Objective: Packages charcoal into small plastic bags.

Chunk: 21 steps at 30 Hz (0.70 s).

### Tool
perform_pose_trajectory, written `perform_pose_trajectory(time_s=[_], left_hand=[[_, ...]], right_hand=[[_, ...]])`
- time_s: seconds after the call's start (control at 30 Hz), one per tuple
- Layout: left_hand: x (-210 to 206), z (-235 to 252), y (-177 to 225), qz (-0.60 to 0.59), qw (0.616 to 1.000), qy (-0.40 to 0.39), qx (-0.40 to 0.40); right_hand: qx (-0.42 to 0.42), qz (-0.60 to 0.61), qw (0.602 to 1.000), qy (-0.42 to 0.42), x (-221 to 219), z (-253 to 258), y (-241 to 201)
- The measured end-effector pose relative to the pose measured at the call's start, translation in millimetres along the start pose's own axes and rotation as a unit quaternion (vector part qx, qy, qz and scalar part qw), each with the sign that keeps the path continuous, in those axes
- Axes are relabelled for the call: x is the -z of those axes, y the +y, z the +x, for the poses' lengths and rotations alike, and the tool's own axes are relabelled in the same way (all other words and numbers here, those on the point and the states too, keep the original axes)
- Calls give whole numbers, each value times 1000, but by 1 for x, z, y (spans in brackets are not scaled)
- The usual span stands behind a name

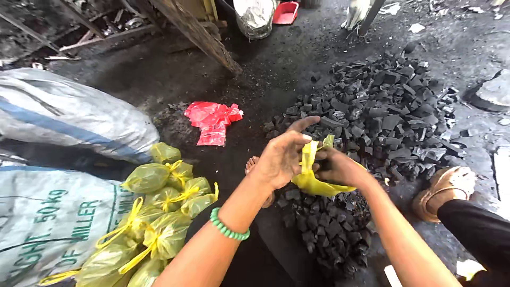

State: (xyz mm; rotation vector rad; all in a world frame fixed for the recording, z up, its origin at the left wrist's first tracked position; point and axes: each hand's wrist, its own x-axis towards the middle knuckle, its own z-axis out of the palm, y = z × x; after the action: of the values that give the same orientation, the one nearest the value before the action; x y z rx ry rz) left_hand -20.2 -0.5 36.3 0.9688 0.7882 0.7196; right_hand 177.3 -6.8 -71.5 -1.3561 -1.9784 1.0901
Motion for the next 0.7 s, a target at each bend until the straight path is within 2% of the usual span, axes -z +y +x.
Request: perform_pose_trajectory(time_s=[0.07,0.13,0.2,0.27,0.33,0.4,0.43,0.47,0.5,0.57,0.6,0.67,0.7], left_hand=[[-5,4,-2,0,1000,-16,18],[-6,8,-3,6,999,-20,31],[-4,8,-1,4,999,-18,30],[1,8,3,12,1000,-13,23],[9,8,4,70,997,-20,14],[18,9,4,232,973,-23,6],[21,8,5,361,932,-21,12],[23,7,3,494,869,-16,33],[24,8,-1,611,788,-13,78],[23,8,-14,747,639,-19,181],[20,7,-17,783,584,-23,212],[5,10,-8,814,519,-51,257],[-6,12,2,808,524,-73,260]], right_hand=[[-67,-146,986,-46,-15,-3,-10],[-75,-155,982,-78,-12,-13,-6],[-49,-107,991,-59,4,-27,3],[-46,-134,988,-53,20,-47,3],[-80,-257,959,-91,27,-65,-4],[-81,-353,923,-126,25,-80,-14],[-48,-380,916,-118,23,-87,-14],[-7,-397,912,-100,22,-94,-13],[36,-412,907,-78,22,-99,-13],[78,-424,899,-69,26,-107,-26],[110,-434,893,-45,27,-110,-35],[183,-438,880,25,27,-115,-59],[223,-422,876,72,26,-116,-72]])
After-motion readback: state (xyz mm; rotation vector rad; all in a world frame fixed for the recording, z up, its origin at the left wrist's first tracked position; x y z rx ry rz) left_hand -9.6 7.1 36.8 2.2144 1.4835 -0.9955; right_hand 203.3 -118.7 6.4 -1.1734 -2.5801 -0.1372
